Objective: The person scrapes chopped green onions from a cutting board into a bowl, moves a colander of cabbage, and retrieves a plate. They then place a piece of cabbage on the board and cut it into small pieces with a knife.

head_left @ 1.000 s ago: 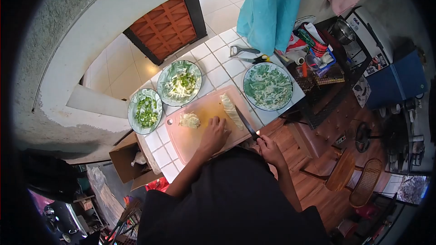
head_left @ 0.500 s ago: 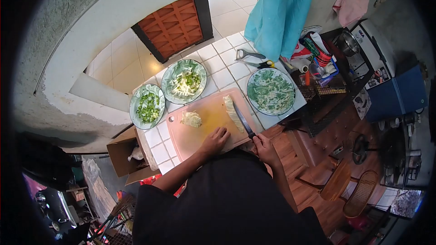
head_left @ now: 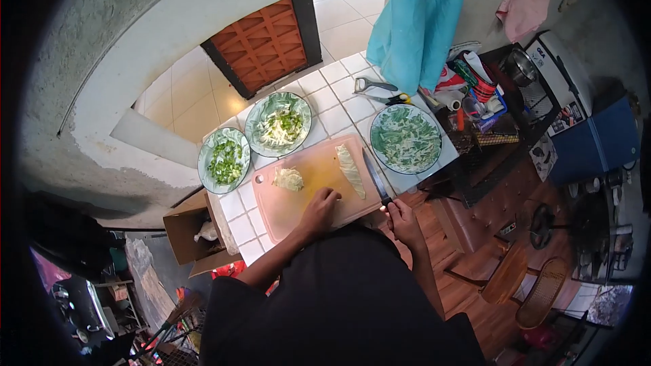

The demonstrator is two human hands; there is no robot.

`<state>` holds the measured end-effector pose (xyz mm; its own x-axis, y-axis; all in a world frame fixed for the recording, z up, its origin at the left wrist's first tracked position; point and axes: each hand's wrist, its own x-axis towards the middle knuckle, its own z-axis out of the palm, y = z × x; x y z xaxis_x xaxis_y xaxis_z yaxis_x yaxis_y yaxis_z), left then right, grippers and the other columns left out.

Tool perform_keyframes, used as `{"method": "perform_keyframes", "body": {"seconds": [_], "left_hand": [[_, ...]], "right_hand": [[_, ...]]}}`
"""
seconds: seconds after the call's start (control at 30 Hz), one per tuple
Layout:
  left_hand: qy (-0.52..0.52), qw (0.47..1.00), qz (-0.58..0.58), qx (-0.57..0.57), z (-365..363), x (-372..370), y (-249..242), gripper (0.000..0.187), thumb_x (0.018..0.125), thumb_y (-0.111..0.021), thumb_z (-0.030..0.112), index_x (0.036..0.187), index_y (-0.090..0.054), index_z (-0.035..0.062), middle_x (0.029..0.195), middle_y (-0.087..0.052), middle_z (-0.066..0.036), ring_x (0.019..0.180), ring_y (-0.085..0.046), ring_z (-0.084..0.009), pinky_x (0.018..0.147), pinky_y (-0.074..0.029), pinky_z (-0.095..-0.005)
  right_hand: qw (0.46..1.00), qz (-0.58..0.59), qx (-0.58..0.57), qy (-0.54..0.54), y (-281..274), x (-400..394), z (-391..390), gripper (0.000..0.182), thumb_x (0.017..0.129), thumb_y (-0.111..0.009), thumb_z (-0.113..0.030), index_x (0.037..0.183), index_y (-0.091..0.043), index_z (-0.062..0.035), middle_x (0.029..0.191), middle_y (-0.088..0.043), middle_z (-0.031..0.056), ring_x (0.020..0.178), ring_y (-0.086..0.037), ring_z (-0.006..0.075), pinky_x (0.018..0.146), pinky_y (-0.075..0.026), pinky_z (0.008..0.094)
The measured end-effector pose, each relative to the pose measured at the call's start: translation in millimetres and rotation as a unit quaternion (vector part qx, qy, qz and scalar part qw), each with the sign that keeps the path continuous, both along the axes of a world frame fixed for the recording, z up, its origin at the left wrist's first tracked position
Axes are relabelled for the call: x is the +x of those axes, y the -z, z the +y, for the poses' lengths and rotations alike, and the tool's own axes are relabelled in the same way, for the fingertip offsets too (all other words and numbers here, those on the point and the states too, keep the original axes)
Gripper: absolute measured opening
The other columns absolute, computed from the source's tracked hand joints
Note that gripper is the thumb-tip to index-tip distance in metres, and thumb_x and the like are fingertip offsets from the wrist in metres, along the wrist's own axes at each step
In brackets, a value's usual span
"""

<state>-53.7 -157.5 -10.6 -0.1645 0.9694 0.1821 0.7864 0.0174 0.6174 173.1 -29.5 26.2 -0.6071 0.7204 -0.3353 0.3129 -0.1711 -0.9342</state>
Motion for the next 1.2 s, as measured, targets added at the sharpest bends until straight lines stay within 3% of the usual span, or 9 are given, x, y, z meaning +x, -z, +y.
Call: {"method": "perform_keyframes", "body": {"seconds": [0.13, 0.27, 0.33, 0.6, 0.73, 0.8, 0.97, 1.1, 1.2], "left_hand": [[-0.127, 0.987, -0.078, 0.059, 3.4, 4.0, -32.1, 0.014, 0.087, -0.057, -0.005, 0.099, -0.063, -0.0009, 0.098, -0.06, -0.017, 0.089, -0.062, -0.0314, 0.078, -0.052, -0.0375], [-0.191, 0.95, -0.21, 0.129, 34.6, 4.4, -46.5, 0.004, 0.093, -0.06, -0.001, 0.096, -0.063, -0.0016, 0.091, -0.061, -0.014, 0.078, -0.063, -0.0232, 0.069, -0.052, -0.0309], [-0.176, 0.941, -0.245, 0.151, 65.9, 10.0, -52.8, 0.005, 0.091, -0.062, -0.002, 0.096, -0.062, -0.0013, 0.09, -0.062, -0.012, 0.079, -0.064, -0.0212, 0.069, -0.052, -0.0294], [-0.067, 0.944, -0.276, 0.169, 198.5, 38.5, -63.1, 0.003, 0.086, -0.067, 0.001, 0.089, -0.066, 0.0016, 0.09, -0.065, -0.014, 0.073, -0.066, -0.0265, 0.066, -0.055, -0.0345], [-0.009, 0.964, -0.236, 0.121, 225.8, 34.7, -59.7, 0.007, 0.08, -0.071, 0.003, 0.085, -0.066, 0.0029, 0.09, -0.066, -0.015, 0.079, -0.068, -0.0322, 0.07, -0.054, -0.0393], [0.013, 0.985, -0.125, 0.118, 231.3, 30.5, -61.5, 0.006, 0.082, -0.07, 0.008, 0.086, -0.068, 0.0047, 0.092, -0.069, -0.017, 0.083, -0.067, -0.0363, 0.076, -0.053, -0.0437], [0.025, 0.985, -0.159, 0.066, 212.4, 8.4, -73.4, 0.014, 0.087, -0.062, 0.009, 0.099, -0.068, 0.0027, 0.097, -0.068, -0.022, 0.094, -0.063, -0.0419, 0.081, -0.049, -0.0476], [0.014, 0.991, -0.082, 0.109, 146.6, -13.7, -85.4, 0.022, 0.091, -0.056, 0.005, 0.111, -0.063, 0.0022, 0.104, -0.068, -0.019, 0.093, -0.066, -0.0382, 0.083, -0.052, -0.0448], [0.003, 0.992, -0.036, -0.118, 78.4, -29.9, -88.1, 0.02, 0.087, -0.063, 0.01, 0.105, -0.062, 0.0011, 0.096, -0.066, -0.019, 0.092, -0.064, -0.0381, 0.082, -0.051, -0.0452]], "right_hand": [[0.999, -0.018, -0.01, 0.038, -18.4, 5.3, -2.8, 0.029, 0.104, -0.049, -0.025, 0.09, -0.057, -0.0007, 0.062, -0.053, 0.0019, 0.052, -0.05, 0.0075, 0.049, -0.039, 0.0272], [0.998, 0.003, -0.047, 0.043, -3.1, 15.0, -3.4, 0.028, 0.105, -0.048, -0.025, 0.09, -0.056, -0.0024, 0.061, -0.051, 0.0003, 0.051, -0.049, 0.0074, 0.045, -0.037, 0.0265], [0.989, 0.046, -0.121, 0.078, -11.5, 15.8, -2.8, 0.028, 0.106, -0.045, -0.027, 0.091, -0.054, -0.0045, 0.06, -0.048, -0.0011, 0.047, -0.047, 0.0067, 0.039, -0.035, 0.0249], [0.969, 0.114, -0.083, 0.2, 10.1, 39.7, 7.3, 0.03, 0.107, -0.042, -0.034, 0.098, -0.053, -0.008, 0.06, -0.049, -0.0002, 0.039, -0.043, 0.0062, 0.033, -0.036, 0.0213], [0.955, 0.102, -0.087, 0.263, 8.5, 49.1, 4.7, 0.032, 0.106, -0.044, -0.038, 0.1, -0.055, -0.008, 0.06, -0.048, 0.0003, 0.037, -0.041, 0.0069, 0.034, -0.037, 0.0219], [0.949, 0.099, -0.094, 0.285, 9.8, 49.8, 2.5, 0.033, 0.106, -0.044, -0.038, 0.1, -0.054, -0.0077, 0.06, -0.049, 0.0005, 0.038, -0.042, 0.0072, 0.034, -0.036, 0.0228], [0.949, 0.102, -0.111, 0.276, 15.4, 45.7, -2.7, 0.032, 0.106, -0.043, -0.038, 0.101, -0.054, -0.0075, 0.059, -0.047, 0.0004, 0.038, -0.04, 0.0072, 0.034, -0.035, 0.0233], [0.956, 0.097, -0.129, 0.246, 2.8, 33.0, -4.6, 0.03, 0.107, -0.042, -0.033, 0.1, -0.053, -0.0064, 0.059, -0.045, -0.0011, 0.042, -0.04, 0.006, 0.036, -0.034, 0.0224], [0.965, 0.082, -0.132, 0.211, 4.4, 24.7, -5.0, 0.03, 0.107, -0.042, -0.03, 0.097, -0.055, -0.0055, 0.06, -0.045, -0.0017, 0.045, -0.041, 0.0055, 0.037, -0.033, 0.022]]}}
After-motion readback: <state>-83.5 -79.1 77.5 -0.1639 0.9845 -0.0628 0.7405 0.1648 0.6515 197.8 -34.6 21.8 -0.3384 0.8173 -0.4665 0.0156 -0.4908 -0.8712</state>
